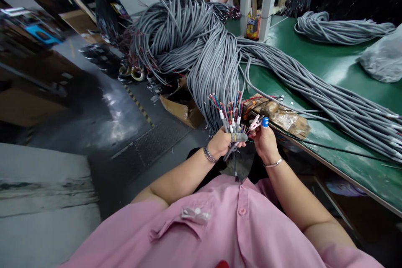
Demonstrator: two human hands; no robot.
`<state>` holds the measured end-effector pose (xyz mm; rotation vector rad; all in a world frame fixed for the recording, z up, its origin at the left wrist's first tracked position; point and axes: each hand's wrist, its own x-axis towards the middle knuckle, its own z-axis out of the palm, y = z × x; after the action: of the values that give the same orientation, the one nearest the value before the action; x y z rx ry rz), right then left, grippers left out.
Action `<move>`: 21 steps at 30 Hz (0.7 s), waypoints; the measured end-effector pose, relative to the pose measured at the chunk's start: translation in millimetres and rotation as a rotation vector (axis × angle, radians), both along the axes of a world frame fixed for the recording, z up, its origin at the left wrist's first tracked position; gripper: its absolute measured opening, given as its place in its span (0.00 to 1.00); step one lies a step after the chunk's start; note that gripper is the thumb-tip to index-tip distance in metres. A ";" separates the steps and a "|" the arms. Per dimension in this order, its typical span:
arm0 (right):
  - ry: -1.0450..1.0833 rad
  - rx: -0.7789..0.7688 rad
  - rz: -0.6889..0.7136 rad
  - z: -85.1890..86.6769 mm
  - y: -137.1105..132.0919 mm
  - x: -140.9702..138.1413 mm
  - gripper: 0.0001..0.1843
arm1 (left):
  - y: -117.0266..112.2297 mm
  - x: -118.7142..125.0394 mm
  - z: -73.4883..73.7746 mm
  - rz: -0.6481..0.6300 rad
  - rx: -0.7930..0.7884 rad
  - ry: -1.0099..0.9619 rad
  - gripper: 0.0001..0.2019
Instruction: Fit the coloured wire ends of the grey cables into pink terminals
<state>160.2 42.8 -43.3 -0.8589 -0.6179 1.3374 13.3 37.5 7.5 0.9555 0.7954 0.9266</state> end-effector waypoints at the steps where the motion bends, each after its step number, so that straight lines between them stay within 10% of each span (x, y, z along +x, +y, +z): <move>1: 0.054 -0.008 0.041 0.2 1.7 -0.6 0.25 | 0.3 1.0 0.2 0.001 0.001 0.001 0.16; 21: 0.367 -0.055 0.222 1.4 11.2 2.6 0.20 | 0.7 12.5 -2.9 0.012 0.005 0.069 0.13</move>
<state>162.8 54.1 -41.8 -0.5774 -0.3964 1.6710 25.9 38.2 4.7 0.9924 0.8582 0.9108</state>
